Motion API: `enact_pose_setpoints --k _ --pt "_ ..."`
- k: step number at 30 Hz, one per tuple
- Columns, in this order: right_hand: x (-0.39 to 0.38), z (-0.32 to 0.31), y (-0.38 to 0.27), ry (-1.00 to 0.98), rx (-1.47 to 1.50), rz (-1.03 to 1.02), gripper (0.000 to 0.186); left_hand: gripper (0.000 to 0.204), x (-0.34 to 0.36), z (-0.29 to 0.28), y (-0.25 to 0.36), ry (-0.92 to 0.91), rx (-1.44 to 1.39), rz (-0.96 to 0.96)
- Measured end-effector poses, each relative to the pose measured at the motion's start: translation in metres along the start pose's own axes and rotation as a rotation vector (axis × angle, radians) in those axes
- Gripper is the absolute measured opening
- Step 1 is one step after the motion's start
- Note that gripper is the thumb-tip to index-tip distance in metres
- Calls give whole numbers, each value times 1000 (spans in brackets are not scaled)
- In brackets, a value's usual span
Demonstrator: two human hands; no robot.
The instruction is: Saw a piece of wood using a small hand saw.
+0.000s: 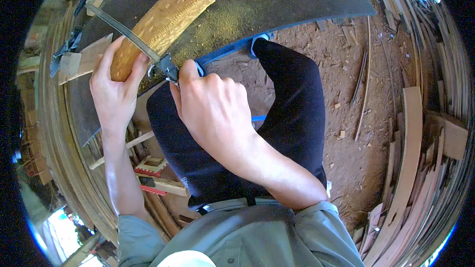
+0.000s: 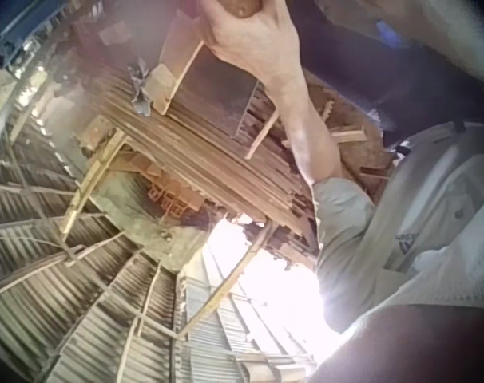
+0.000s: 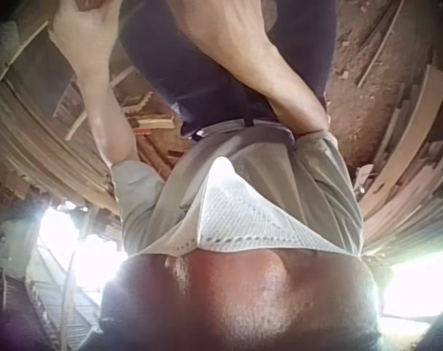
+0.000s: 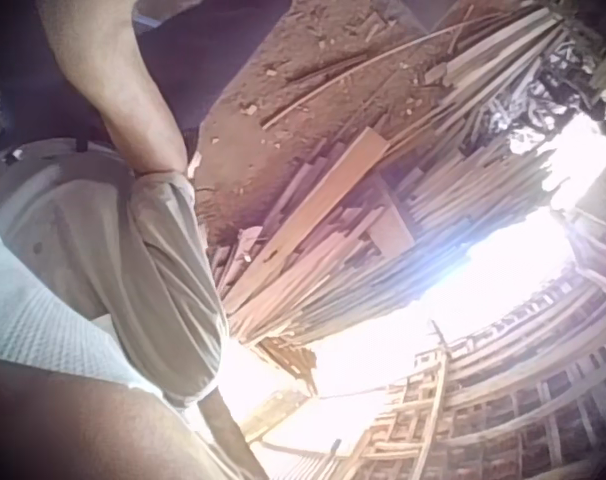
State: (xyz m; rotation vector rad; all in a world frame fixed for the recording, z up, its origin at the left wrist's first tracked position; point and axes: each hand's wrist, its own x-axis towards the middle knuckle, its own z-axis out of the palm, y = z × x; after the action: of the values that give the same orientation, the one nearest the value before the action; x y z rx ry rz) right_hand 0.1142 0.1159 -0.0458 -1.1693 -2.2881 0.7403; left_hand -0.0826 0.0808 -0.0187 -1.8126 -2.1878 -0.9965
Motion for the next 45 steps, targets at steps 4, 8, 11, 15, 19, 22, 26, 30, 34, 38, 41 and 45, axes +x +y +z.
enact_pose_setpoints --k 4,8,11,15,19,22,26,30,34,38,41,45 --pt "-5 1 -3 -52 58 43 30 50 -3 -2 -5 20 -15 -37" --pt "-40 1 21 -92 106 73 26 49 -2 -4 -4 16 17 17" --pt "-85 -8 49 -159 118 114 25 49 0 -1 0 20 24 24" --pt "-129 -32 77 -135 208 234 22 49 -1 -9 1 2 103 44" --pt "-96 -43 59 -99 313 106 17 48 -2 -5 2 2 116 60" --pt "-49 -27 32 -86 316 -70 27 49 -5 -7 1 24 139 50" --pt "-13 -9 6 -6 185 -75 37 49 -1 -8 1 23 136 70" --pt "-3 1 6 16 153 -89 38 49 0 -4 1 40 105 66" --pt "-3 3 5 0 114 -37 32 50 0 -5 -1 59 151 94" --pt "-1 2 4 -33 102 -12 30 47 -1 -6 4 6 103 38" --pt "-1 1 5 -64 66 -14 30 47 0 -5 -1 40 128 75" --pt "2 0 6 -80 117 -36 30 48 1 -2 -3 62 85 93"
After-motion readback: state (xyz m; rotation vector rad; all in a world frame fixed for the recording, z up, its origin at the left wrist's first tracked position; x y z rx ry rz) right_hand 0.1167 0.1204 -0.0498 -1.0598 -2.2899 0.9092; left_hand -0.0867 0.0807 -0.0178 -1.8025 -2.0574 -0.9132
